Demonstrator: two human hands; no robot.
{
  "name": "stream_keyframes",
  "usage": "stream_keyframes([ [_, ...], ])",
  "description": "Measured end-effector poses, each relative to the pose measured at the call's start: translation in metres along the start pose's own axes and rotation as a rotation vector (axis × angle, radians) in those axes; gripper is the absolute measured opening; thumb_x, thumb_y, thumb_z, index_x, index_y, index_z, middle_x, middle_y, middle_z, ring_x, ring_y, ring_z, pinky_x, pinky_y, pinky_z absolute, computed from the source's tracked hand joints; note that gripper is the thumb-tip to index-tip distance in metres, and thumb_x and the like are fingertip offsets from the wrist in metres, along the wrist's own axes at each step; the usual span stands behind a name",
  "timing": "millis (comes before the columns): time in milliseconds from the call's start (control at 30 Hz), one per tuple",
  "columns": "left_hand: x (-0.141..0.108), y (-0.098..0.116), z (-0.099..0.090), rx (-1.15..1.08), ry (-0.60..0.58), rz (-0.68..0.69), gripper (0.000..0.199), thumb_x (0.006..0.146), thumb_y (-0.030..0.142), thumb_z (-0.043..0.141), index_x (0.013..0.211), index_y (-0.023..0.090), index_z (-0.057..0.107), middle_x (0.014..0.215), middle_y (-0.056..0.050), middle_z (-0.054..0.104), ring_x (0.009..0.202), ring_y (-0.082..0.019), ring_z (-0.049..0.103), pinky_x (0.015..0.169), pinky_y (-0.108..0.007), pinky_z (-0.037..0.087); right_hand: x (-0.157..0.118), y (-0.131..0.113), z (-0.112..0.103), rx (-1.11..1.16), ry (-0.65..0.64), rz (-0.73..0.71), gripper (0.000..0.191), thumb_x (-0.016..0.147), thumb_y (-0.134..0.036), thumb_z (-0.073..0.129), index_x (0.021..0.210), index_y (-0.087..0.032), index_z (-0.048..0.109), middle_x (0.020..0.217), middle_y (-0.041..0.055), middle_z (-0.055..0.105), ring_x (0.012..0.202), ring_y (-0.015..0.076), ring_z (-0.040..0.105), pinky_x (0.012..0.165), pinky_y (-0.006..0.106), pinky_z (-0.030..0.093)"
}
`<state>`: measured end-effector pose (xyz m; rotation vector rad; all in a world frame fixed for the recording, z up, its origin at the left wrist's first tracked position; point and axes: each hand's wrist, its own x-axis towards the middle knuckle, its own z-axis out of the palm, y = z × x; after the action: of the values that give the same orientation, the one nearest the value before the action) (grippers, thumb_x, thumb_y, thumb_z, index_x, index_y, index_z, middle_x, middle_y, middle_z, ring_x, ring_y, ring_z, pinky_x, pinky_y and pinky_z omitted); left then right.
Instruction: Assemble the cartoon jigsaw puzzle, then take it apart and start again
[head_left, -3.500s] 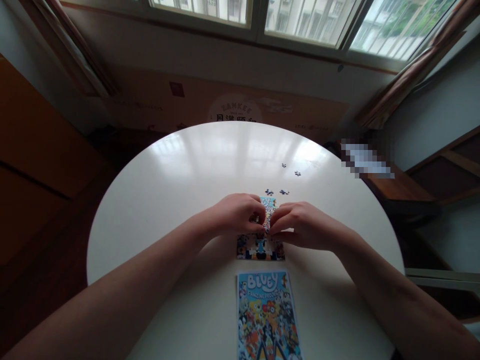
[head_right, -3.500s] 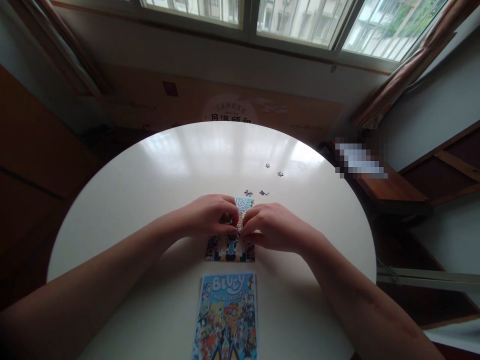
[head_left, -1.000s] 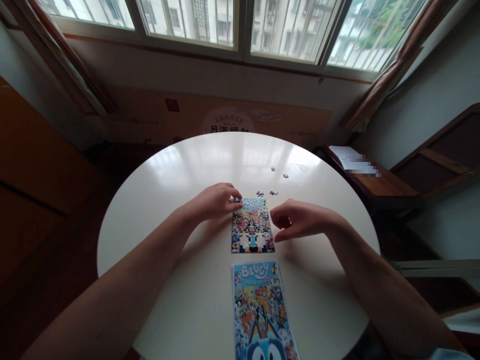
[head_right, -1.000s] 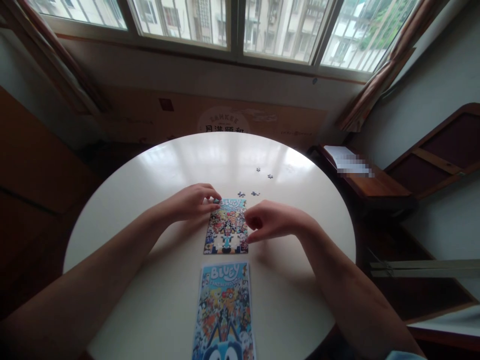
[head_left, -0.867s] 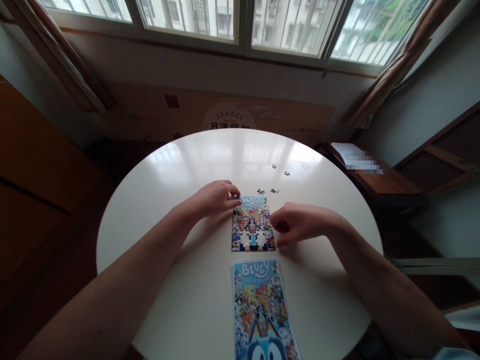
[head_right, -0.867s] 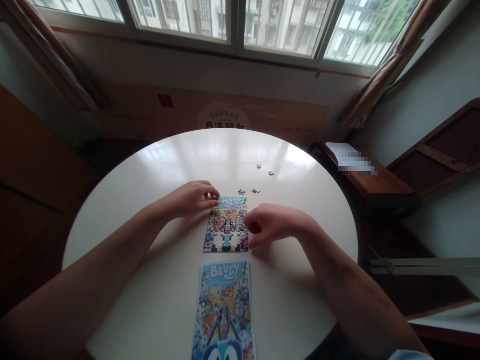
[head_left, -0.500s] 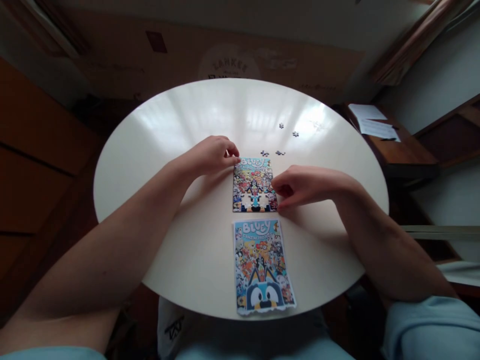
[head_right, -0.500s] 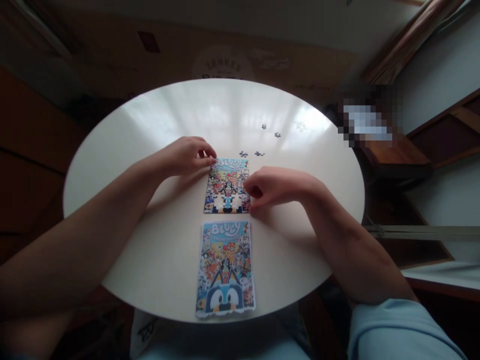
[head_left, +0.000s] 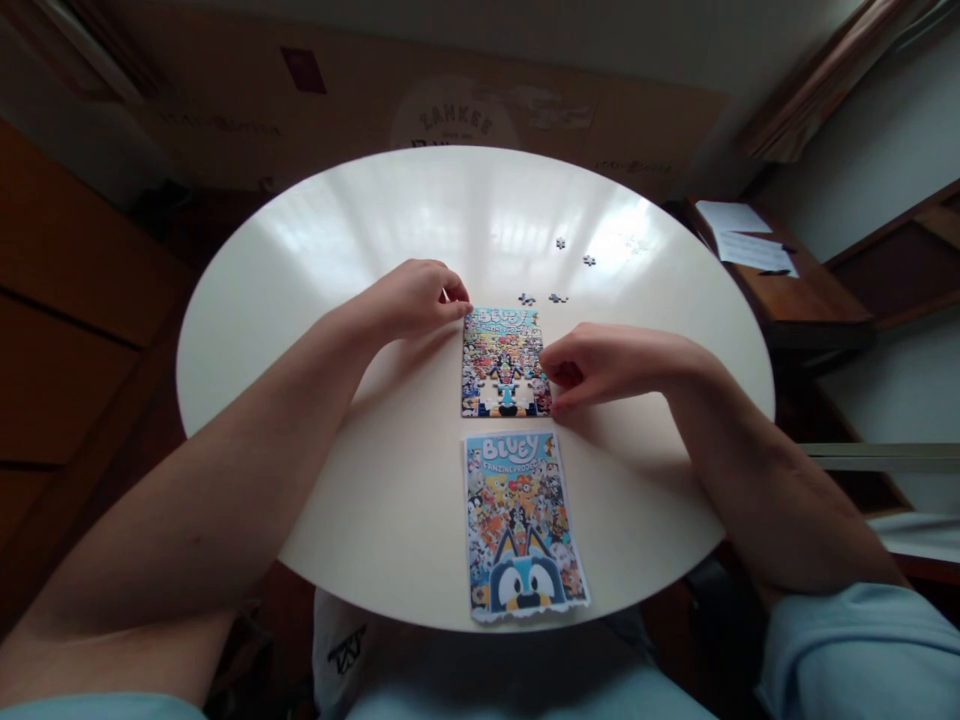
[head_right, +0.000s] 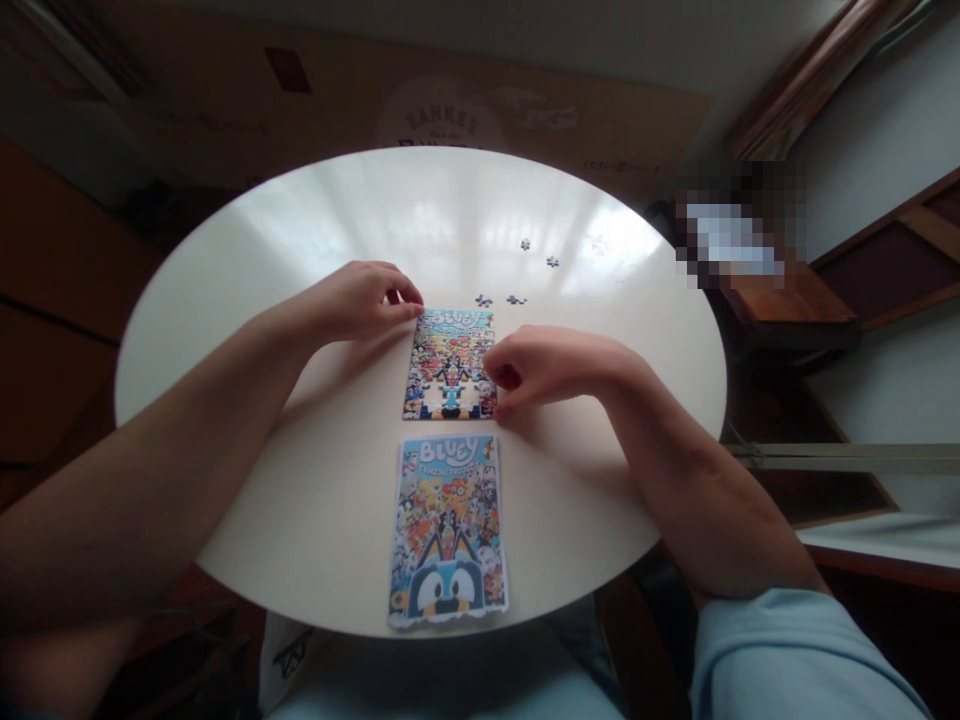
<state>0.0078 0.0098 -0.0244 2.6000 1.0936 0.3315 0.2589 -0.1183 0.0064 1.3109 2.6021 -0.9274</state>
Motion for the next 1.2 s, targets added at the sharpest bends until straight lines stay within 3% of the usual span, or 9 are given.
stream_keyframes([
  [200,0.000,0.000,0.000,-0.014,0.013,-0.007,0.021,0.081,0.032,0.064,0.087,0.018,0.078,0.084,-0.006,0.070,0.073,-0.017,0.060,0.071,-0.029,0.044,-0.002,0.004,-0.002,0.068,0.019,-0.059,0.036,0.082,-0.038,0.072,0.067,-0.016,0.048,0.062,-0.0049,0.048,0.055,0.0049,0.038,0.051,0.021,0.025],
  [267,0.001,-0.002,0.002,-0.041,0.045,-0.009,0.019,0.080,0.030,0.064,0.084,0.018,0.077,0.081,-0.006,0.070,0.071,-0.016,0.059,0.069,-0.029,0.043,-0.003,0.010,-0.004,0.151,0.102,-0.087,0.045,0.087,-0.046,0.067,0.064,-0.016,0.044,0.059,-0.0053,0.042,0.054,0.0045,0.034,0.051,0.021,0.024],
  [367,0.004,-0.008,0.005,-0.112,0.167,-0.056,0.020,0.082,0.033,0.063,0.079,0.017,0.075,0.071,-0.006,0.068,0.063,-0.014,0.056,0.063,-0.029,0.039,0.000,0.024,-0.004,0.247,0.468,-0.064,0.053,0.093,-0.055,0.058,0.061,-0.016,0.043,0.056,-0.0049,0.036,0.053,0.0047,0.031,0.050,0.021,0.024],
  [500,0.005,-0.019,0.010,-0.357,0.382,-0.207,0.041,0.090,0.043,0.052,0.066,0.015,0.068,0.054,-0.003,0.059,0.048,-0.011,0.049,0.053,-0.025,0.036,0.010,0.047,0.000,0.335,1.008,0.025,0.057,0.092,-0.066,0.053,0.066,-0.015,0.059,0.062,0.0014,0.054,0.056,0.0083,0.048,0.054,0.022,0.037],
  [600,0.005,-0.024,0.010,-0.602,0.456,-0.358,0.052,0.093,0.051,0.044,0.062,0.015,0.066,0.052,-0.001,0.055,0.038,-0.009,0.043,0.044,-0.024,0.033,0.016,0.058,-0.001,0.568,1.263,0.115,0.063,0.088,-0.075,0.047,0.068,-0.017,0.058,0.064,0.0022,0.054,0.053,0.0093,0.048,0.050,0.022,0.040],
  [700,0.006,-0.027,0.011,-0.672,0.470,-0.465,0.053,0.092,0.053,0.043,0.060,0.016,0.064,0.050,0.000,0.052,0.035,-0.010,0.042,0.040,-0.024,0.032,0.017,0.065,-0.009,0.784,1.424,0.278,0.057,0.088,-0.074,0.043,0.078,-0.019,0.055,0.071,0.0018,0.054,0.055,0.0100,0.049,0.049,0.022,0.044],
  [900,0.015,-0.030,0.010,-0.568,0.386,-0.624,0.044,0.087,0.044,0.045,0.055,0.019,0.062,0.043,-0.001,0.051,0.036,-0.014,0.047,0.041,-0.026,0.036,0.009,0.080,-0.037,0.809,1.382,0.441,0.041,0.092,-0.052,0.041,0.117,-0.022,0.053,0.097,0.0047,0.063,0.074,0.0118,0.061,0.060,0.021,0.051],
  [1067,0.022,-0.032,0.006,-0.574,0.381,-0.688,0.035,0.080,0.037,0.049,0.053,0.019,0.062,0.042,-0.002,0.051,0.035,-0.017,0.047,0.040,-0.029,0.037,0.021,0.110,-0.050,0.710,1.080,0.566,0.034,0.092,-0.029,0.056,0.124,-0.018,0.059,0.107,0.0071,0.065,0.082,0.0116,0.063,0.067,0.021,0.054],
  [1200,0.020,-0.029,0.006,-0.575,0.428,-0.682,0.036,0.081,0.039,0.048,0.054,0.019,0.062,0.042,-0.002,0.051,0.036,-0.016,0.048,0.041,-0.028,0.037,0.034,0.132,-0.046,0.569,0.825,0.687,0.030,0.097,-0.034,0.061,0.118,-0.013,0.061,0.110,0.0076,0.064,0.092,0.0155,0.064,0.079,0.032,0.057],
])
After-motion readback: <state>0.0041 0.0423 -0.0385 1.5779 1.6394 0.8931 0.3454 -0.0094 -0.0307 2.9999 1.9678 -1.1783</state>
